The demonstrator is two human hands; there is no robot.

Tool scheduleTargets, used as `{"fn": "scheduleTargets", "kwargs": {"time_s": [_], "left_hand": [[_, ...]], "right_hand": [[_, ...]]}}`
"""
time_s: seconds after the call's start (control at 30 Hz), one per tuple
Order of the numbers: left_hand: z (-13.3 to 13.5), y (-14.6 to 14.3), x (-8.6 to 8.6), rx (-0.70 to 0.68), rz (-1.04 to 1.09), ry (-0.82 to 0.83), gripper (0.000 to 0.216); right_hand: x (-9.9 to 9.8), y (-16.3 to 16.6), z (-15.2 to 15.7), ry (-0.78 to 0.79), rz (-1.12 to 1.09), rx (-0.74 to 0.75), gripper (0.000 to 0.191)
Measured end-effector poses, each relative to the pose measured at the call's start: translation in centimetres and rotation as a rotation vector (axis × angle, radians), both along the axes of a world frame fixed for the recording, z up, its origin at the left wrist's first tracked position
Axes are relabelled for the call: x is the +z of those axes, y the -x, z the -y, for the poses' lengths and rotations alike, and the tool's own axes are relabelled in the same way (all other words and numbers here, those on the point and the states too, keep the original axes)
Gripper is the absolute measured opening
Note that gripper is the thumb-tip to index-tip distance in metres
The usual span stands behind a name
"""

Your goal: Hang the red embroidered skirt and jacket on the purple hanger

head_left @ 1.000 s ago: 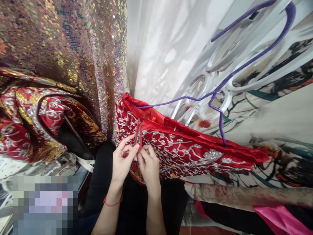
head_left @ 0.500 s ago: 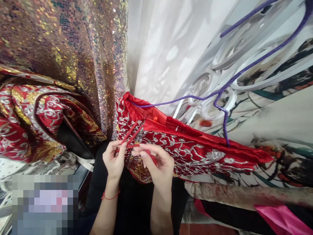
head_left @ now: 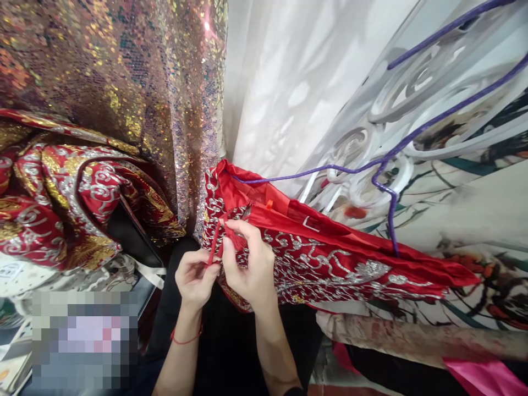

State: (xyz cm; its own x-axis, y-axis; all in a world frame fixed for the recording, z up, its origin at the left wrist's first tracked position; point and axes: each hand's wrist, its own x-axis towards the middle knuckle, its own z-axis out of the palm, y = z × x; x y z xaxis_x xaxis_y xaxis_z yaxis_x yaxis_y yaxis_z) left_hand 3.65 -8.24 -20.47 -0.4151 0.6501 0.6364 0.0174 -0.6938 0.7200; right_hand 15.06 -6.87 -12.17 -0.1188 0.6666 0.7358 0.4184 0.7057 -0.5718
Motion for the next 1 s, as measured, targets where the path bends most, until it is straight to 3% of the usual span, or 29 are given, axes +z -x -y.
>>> {"fn": "scheduleTargets", "kwargs": {"time_s": [0.2, 0.33, 0.43, 0.5, 0.63, 0.83, 1.0], "left_hand": [[0.5, -0.3, 0.8, -0.04, 0.149, 0.091, 0.028], [0.7, -0.3, 1.5, 0.0, 0.112, 0.11, 0.033], [0.7, -0.2, 1.8, -0.017, 0.106, 0.133, 0.028], [0.7, -0.2, 1.8, -0.08, 0.123, 0.153, 0.021], [0.5, -0.2, 1.9, -0.191, 0.137, 0.232, 0.018], [0.8, -0.2, 2.8, -0.225, 0.095, 0.409, 0.024], [0.9, 0.5, 2.8, -0.296, 0.093, 0.435, 0.02]], "right_hand": [[-0.1, 0.0, 0.7, 0.127, 0.141, -0.108, 0.022], [0.3, -0.3, 0.9, 0.011, 0.287, -0.083, 0.023], [-0.1, -0.9, 1.4, -0.031, 0.12, 0.06, 0.015], [-1.0, -1.3, 1.9, 0.013, -0.03, 0.131, 0.024], [-3.8, -1.7, 2.1, 0.098, -0.236, -0.001, 0.026], [-5.1, -1.4, 1.1, 0.267, -0.104, 0.043, 0.051], [-5.1, -1.6, 0.9, 0.372, -0.157, 0.127, 0.03]]}}
